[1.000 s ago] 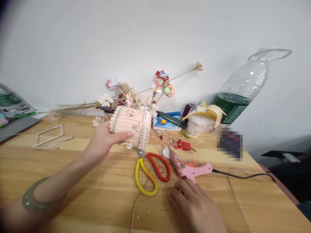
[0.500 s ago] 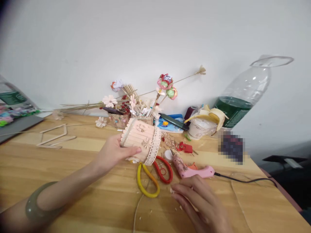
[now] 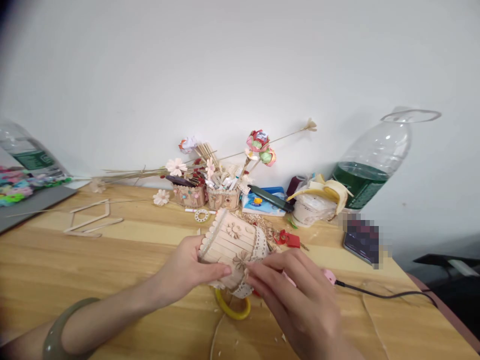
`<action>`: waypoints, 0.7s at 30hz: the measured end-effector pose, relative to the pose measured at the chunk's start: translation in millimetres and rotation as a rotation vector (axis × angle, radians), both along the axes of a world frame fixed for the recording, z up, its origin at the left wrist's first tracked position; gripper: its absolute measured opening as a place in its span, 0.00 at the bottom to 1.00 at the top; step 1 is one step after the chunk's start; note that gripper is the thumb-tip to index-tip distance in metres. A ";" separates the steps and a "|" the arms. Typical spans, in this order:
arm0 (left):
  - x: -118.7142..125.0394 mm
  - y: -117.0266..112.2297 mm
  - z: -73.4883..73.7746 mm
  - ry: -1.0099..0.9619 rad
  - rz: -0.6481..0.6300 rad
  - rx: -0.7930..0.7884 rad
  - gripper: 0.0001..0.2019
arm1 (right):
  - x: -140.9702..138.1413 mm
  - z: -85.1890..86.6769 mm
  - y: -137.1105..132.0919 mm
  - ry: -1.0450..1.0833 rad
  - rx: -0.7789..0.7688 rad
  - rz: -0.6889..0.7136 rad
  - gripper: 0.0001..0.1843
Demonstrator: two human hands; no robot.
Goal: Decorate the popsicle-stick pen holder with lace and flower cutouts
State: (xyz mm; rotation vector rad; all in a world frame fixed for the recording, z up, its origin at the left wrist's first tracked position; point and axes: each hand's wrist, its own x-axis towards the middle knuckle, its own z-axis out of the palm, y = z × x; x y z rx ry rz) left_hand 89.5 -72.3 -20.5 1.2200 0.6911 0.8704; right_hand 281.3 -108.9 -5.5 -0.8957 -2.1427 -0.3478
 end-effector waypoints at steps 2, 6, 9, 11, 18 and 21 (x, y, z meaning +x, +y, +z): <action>-0.5 -0.4 0.5 -0.001 -0.002 0.001 0.16 | -2.5 -0.8 1.0 -0.014 0.012 -0.004 0.06; -0.5 -1.7 1.9 -0.013 -0.012 -0.028 0.17 | -3.7 -5.0 3.3 -0.012 0.007 -0.022 0.06; -0.2 -2.3 2.3 -0.013 -0.014 -0.032 0.17 | -3.7 -7.0 4.4 -0.011 -0.003 -0.033 0.06; -0.3 -2.6 2.5 -0.010 -0.009 -0.029 0.17 | -3.3 -7.7 4.2 -0.017 -0.003 -0.038 0.06; -0.6 -2.6 4.0 -0.002 0.016 -0.039 0.16 | 1.9 -11.8 4.0 -0.080 -0.044 -0.045 0.09; 0.0 -2.0 3.8 -0.020 0.005 -0.040 0.17 | 0.1 -11.6 5.3 -0.080 -0.055 -0.059 0.08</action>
